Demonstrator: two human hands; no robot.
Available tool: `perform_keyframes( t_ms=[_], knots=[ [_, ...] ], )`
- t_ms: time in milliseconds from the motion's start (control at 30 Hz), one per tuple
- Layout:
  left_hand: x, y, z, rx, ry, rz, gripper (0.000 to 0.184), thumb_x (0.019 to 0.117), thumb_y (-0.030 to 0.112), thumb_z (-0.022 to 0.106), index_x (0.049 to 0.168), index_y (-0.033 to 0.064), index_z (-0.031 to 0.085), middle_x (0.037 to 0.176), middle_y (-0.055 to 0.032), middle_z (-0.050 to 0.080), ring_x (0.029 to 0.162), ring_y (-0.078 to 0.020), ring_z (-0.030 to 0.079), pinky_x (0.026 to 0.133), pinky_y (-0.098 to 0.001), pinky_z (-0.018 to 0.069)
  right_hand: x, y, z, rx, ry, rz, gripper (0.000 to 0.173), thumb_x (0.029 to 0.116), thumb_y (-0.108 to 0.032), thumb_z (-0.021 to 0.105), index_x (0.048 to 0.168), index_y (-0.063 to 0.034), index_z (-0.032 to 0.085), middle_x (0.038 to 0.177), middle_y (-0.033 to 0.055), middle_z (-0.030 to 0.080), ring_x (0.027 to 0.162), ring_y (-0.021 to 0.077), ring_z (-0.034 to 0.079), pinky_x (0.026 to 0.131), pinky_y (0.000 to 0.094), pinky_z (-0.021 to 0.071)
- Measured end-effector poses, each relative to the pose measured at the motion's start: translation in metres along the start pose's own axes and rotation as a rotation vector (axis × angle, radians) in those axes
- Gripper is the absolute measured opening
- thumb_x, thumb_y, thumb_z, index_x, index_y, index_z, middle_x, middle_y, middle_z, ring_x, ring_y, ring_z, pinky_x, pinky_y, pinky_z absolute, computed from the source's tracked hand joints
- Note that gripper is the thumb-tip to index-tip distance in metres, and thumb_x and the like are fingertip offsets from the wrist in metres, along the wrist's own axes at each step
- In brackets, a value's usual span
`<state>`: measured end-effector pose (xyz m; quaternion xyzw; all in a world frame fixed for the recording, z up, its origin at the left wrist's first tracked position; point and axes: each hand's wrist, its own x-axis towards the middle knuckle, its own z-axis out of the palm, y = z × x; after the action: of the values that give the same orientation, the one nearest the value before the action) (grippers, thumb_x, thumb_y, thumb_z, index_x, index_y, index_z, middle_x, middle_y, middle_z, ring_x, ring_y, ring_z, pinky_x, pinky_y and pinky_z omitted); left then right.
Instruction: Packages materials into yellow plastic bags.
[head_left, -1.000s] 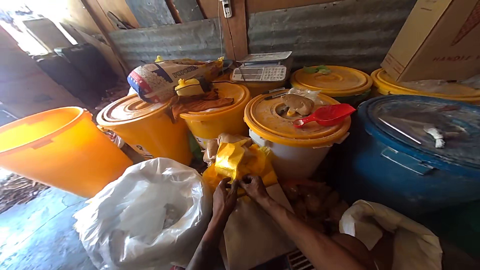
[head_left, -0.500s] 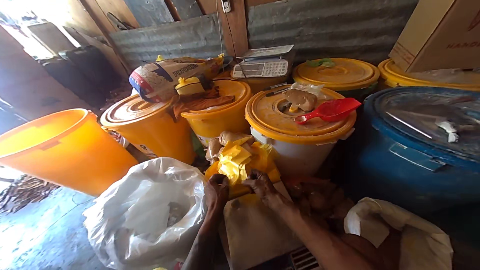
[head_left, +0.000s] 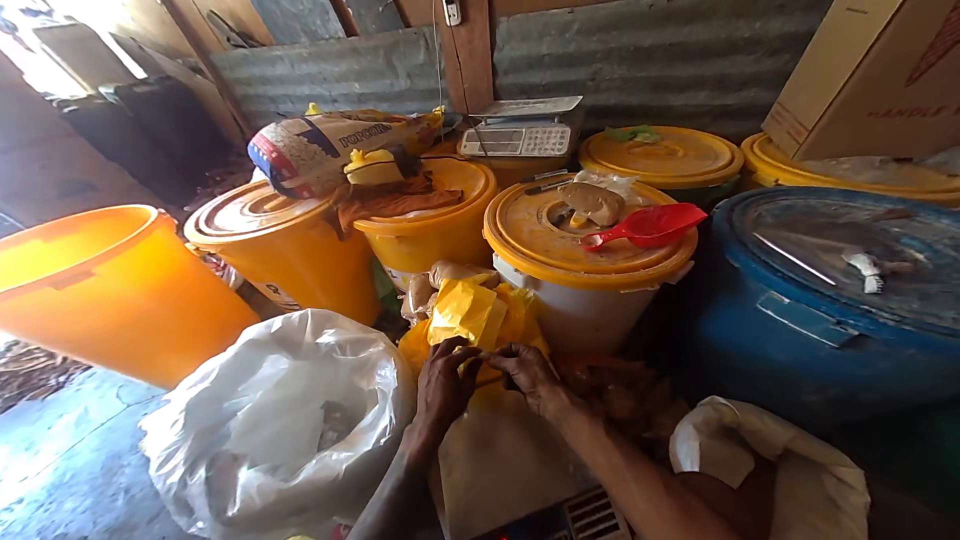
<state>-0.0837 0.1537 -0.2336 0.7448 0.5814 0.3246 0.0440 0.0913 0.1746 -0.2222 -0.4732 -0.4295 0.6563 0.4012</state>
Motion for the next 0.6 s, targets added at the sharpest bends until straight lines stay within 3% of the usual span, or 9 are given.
perform_keyframes(
  t_ms=[67,133,233,333,433,500,600],
  knots=[
    [0.002,0.003,-0.005,-0.03,0.09,-0.08,0.016,0.0967,0.018,0.066,0.103,0.0108,0.079,0.113,-0.0078,0.074,0.106,-0.0235,0.07,0.091,-0.0445,0.0573,0.001,0.0,0.0,0.046,0.002,0.002,0.017,0.0947,-0.017,0.075,0.096,-0.0023,0.067,0.076,0.0035,0.059,0.055,0.0083,0.048,0.051,0.023,0.0428],
    [0.005,0.006,-0.015,-0.015,0.117,-0.21,0.017,0.0986,0.017,0.065,0.106,0.0079,0.078,0.109,-0.0098,0.075,0.095,-0.0223,0.073,0.085,-0.0437,0.0597,0.001,-0.003,-0.001,0.114,0.014,0.009,0.016,0.0981,-0.018,0.071,0.097,-0.0034,0.065,0.074,0.002,0.055,0.057,0.0094,0.049,0.053,0.0241,0.0448],
    [0.008,-0.001,-0.026,0.06,0.13,-0.316,0.018,0.0982,0.016,0.064,0.107,0.0067,0.077,0.106,-0.0122,0.075,0.091,-0.0272,0.073,0.085,-0.0509,0.0572,0.004,-0.011,-0.008,0.183,0.018,0.037,0.019,0.1038,-0.022,0.062,0.107,-0.0033,0.064,0.083,0.0035,0.057,0.068,0.0122,0.054,0.061,0.0272,0.0475],
    [0.009,-0.01,-0.027,0.099,0.079,-0.24,0.027,0.0938,0.014,0.068,0.119,0.0065,0.073,0.124,-0.0151,0.07,0.112,-0.0324,0.068,0.098,-0.0536,0.0531,0.002,-0.017,-0.014,0.148,-0.044,-0.017,0.022,0.1069,-0.023,0.055,0.113,-0.0026,0.061,0.1,0.0081,0.061,0.088,0.0161,0.06,0.074,0.0324,0.0507],
    [0.013,-0.023,-0.015,0.139,-0.093,-0.139,0.043,0.0982,0.019,0.061,0.14,0.0101,0.062,0.152,-0.0133,0.053,0.139,-0.0351,0.051,0.112,-0.0533,0.0435,-0.003,-0.019,-0.012,0.087,-0.154,-0.111,0.022,0.1077,-0.021,0.052,0.111,-0.0005,0.06,0.107,0.0108,0.063,0.1,0.0181,0.062,0.083,0.0372,0.0536],
    [0.015,-0.028,-0.005,0.169,-0.238,-0.18,0.049,0.1023,0.019,0.055,0.15,0.0088,0.052,0.159,-0.0135,0.045,0.145,-0.0347,0.045,0.116,-0.0515,0.0392,-0.006,-0.019,-0.008,0.109,-0.219,-0.174,0.019,0.1075,-0.017,0.051,0.107,-0.0011,0.06,0.105,0.0092,0.063,0.098,0.0161,0.062,0.082,0.0352,0.0545],
    [0.012,-0.048,0.014,0.203,-0.385,-0.277,0.054,0.1035,0.023,0.054,0.154,0.0052,0.046,0.159,-0.0168,0.044,0.145,-0.0395,0.042,0.115,-0.0572,0.0384,-0.019,-0.031,-0.01,0.198,-0.29,-0.286,0.018,0.1074,-0.014,0.046,0.11,-0.0015,0.058,0.108,0.0075,0.064,0.101,0.0148,0.064,0.082,0.034,0.0559]
  ],
)
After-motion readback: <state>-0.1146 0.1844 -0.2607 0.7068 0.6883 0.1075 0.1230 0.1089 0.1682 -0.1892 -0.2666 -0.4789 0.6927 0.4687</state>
